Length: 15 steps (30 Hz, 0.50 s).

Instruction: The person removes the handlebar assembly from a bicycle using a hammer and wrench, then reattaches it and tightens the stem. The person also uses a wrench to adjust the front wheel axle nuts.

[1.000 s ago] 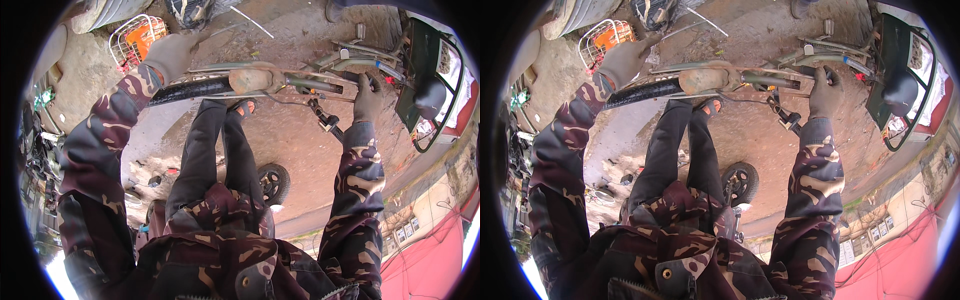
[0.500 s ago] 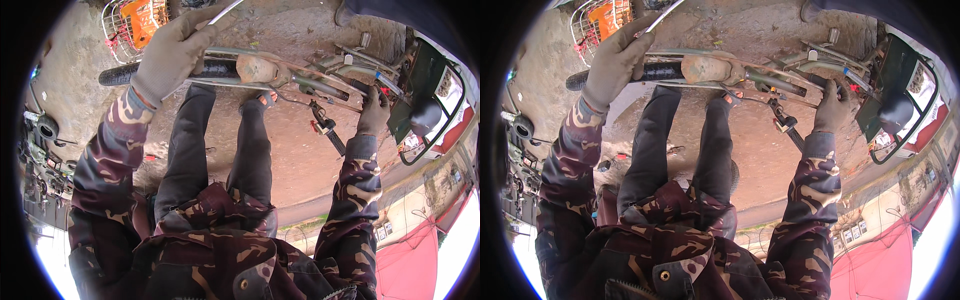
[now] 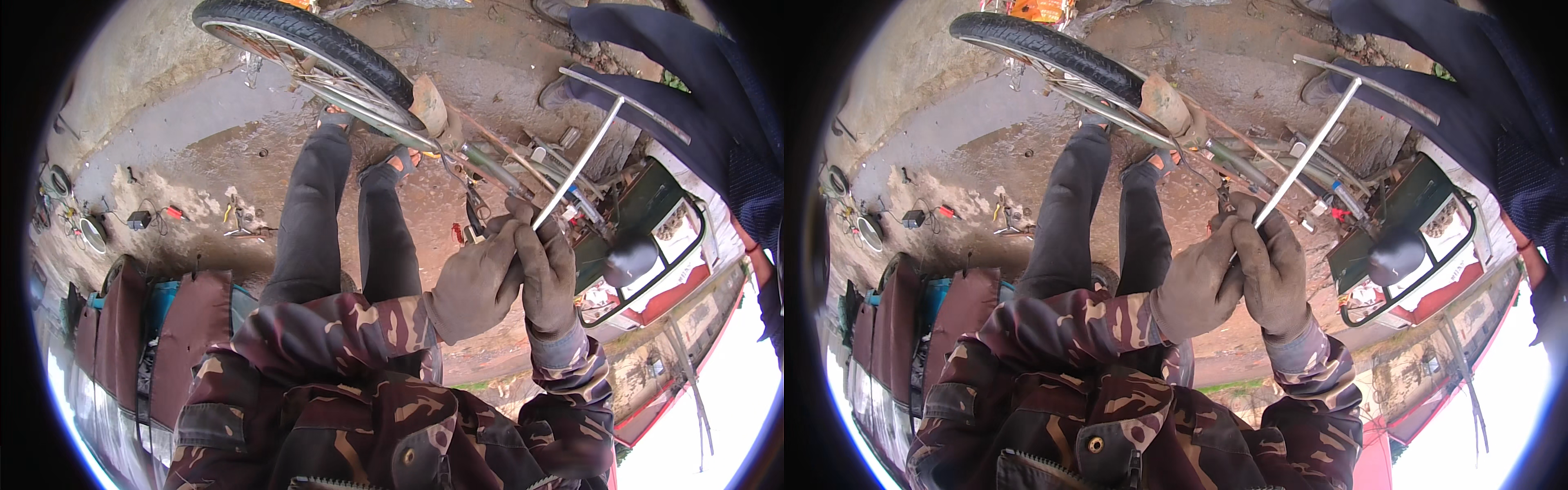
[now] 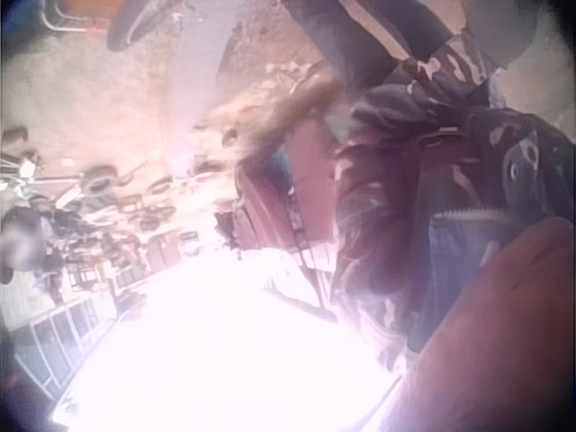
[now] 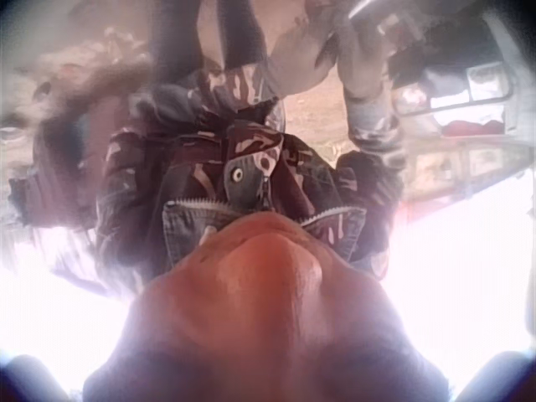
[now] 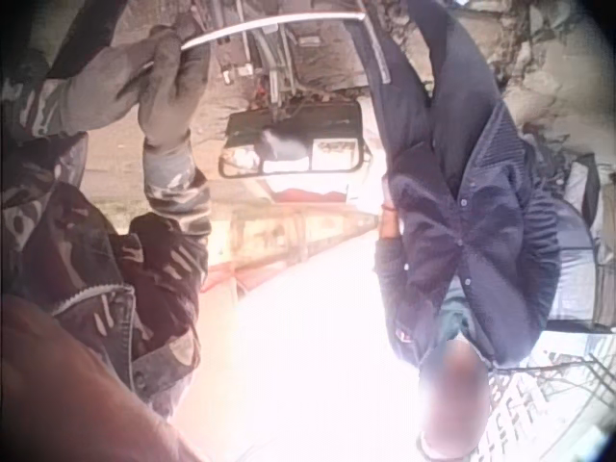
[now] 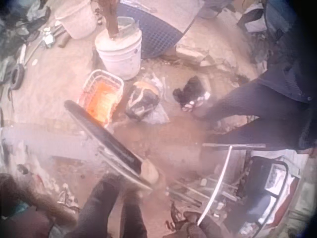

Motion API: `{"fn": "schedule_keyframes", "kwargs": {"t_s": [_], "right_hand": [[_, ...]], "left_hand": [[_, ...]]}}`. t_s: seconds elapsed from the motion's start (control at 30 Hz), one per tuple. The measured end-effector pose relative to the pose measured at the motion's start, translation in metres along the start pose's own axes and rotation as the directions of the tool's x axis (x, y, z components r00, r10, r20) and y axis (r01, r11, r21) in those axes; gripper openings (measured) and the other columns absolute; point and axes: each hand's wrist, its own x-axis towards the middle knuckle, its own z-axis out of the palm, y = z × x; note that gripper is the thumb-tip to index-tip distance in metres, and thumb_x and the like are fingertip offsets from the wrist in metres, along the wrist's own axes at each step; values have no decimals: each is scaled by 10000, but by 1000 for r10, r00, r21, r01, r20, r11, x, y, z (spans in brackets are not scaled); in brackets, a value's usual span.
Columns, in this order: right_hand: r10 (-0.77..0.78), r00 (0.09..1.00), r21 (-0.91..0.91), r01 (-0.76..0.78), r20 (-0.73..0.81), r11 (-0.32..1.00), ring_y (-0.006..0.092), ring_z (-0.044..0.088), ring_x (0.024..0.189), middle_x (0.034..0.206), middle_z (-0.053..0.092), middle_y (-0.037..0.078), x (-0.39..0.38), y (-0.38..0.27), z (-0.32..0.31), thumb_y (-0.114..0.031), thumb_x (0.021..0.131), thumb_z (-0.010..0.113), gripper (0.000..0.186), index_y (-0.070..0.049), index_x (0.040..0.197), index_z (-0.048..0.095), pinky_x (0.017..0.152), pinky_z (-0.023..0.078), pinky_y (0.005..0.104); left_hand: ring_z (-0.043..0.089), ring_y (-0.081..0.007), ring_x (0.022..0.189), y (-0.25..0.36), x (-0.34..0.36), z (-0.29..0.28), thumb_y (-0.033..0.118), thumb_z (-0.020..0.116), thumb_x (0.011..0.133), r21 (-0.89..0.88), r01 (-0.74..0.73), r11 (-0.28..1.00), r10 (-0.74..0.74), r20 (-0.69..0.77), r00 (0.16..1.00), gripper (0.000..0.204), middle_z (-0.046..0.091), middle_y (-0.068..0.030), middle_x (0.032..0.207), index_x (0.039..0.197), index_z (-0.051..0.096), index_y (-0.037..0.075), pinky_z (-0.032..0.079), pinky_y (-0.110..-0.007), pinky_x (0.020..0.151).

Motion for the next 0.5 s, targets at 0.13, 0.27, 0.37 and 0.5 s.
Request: {"fn": "schedule_keyframes", "kwargs": {"t_s": [0.13,0.27,0.37,0.5], "right_hand": [[119,993,-299,-105,27,949,126,646,951,1084,674,66,21,-21,-27,-179,1108,491,379,53,1407,519,884,534,273],[220,961,-687,-275,-169,672,85,583,802,926,645,33,69,-61,-53,-217,1125,444,383,0,1411,579,724,505,251],[-9,999,-933,-37,-44,358,110,590,711,823,632,40,109,-95,-61,-163,1087,487,369,-54,1417,610,683,511,290],[-65,998,-944,31,10,328,167,661,726,793,677,101,143,-120,-63,-137,1056,529,363,-112,1400,644,703,529,336]], "left_hand": [[680,-365,934,-17,-2,-5,175,712,911,-140,85,987,-61,170,984,726,695,-198,1068,1536,386,-1,562,-453,796],[675,-328,931,-68,-24,-34,215,649,975,-207,231,951,-208,127,970,601,702,-137,1019,1519,470,30,539,-435,862],[680,-301,861,-121,-43,-51,184,633,983,-129,401,907,-395,75,916,543,691,-128,942,1489,509,32,532,-408,806],[663,-299,814,-166,-58,-58,174,624,985,-146,637,757,-622,141,770,519,651,-134,882,1474,526,31,519,-411,768]]}}
